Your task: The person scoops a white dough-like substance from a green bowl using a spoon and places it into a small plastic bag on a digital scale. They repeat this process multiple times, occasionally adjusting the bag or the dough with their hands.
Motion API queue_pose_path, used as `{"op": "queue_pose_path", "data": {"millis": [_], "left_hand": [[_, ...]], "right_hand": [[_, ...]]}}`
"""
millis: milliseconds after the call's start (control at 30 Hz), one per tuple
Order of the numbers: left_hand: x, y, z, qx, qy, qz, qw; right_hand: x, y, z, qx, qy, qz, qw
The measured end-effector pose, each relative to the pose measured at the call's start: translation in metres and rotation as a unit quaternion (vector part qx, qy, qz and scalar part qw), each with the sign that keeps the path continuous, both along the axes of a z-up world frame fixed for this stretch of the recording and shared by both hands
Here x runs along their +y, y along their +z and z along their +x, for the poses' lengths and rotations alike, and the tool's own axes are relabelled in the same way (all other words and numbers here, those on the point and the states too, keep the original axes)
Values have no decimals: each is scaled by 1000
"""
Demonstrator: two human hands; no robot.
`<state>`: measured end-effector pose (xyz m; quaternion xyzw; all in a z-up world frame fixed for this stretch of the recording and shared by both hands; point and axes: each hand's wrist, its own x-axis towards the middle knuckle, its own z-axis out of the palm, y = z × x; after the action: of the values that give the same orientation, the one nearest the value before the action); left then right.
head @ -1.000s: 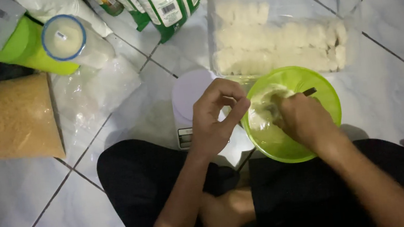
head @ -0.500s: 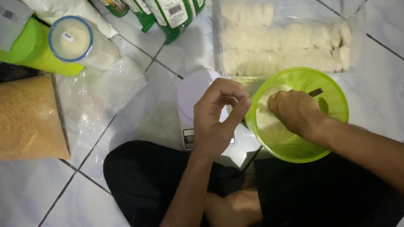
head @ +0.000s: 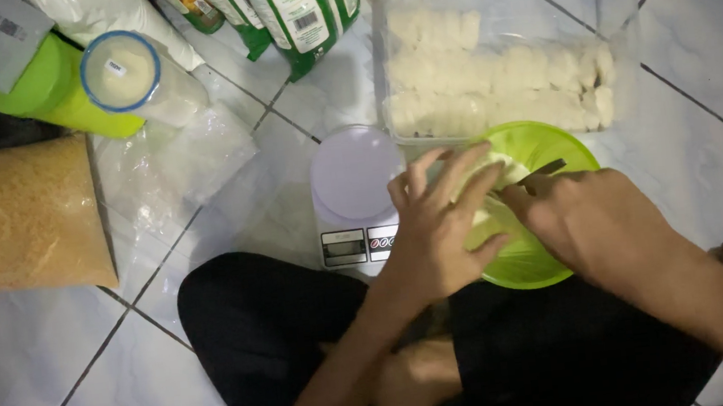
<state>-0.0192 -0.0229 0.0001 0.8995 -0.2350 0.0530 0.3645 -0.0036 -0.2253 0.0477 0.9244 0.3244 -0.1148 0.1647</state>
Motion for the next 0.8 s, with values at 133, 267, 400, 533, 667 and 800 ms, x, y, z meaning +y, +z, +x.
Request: {"op": "queue_pose_path", "data": {"millis": [133, 267, 400, 533, 667, 800], "left_hand": [[-20, -21, -6, -21, 12, -43, 999], [-21, -22, -5, -32, 52, -105, 993], [-19, -16, -1, 16, 68, -149, 986], [-25, -16, -4, -1, 65, -188, 980], [-29, -14, -8, -27, 79, -188, 979], [-33, -12, -9, -71, 93, -186, 976]], "right_hand": [[5, 26, -9, 12, 7, 16, 1000], [-6, 56, -17, -38, -25, 155, 987], [-29, 69, -22, -6, -172, 369, 914], [-30, 61, -33, 5, -269, 430, 862], [-23, 46, -44, 58, -345, 501, 792], [-24, 34, -42, 71, -342, 464, 814]]}}
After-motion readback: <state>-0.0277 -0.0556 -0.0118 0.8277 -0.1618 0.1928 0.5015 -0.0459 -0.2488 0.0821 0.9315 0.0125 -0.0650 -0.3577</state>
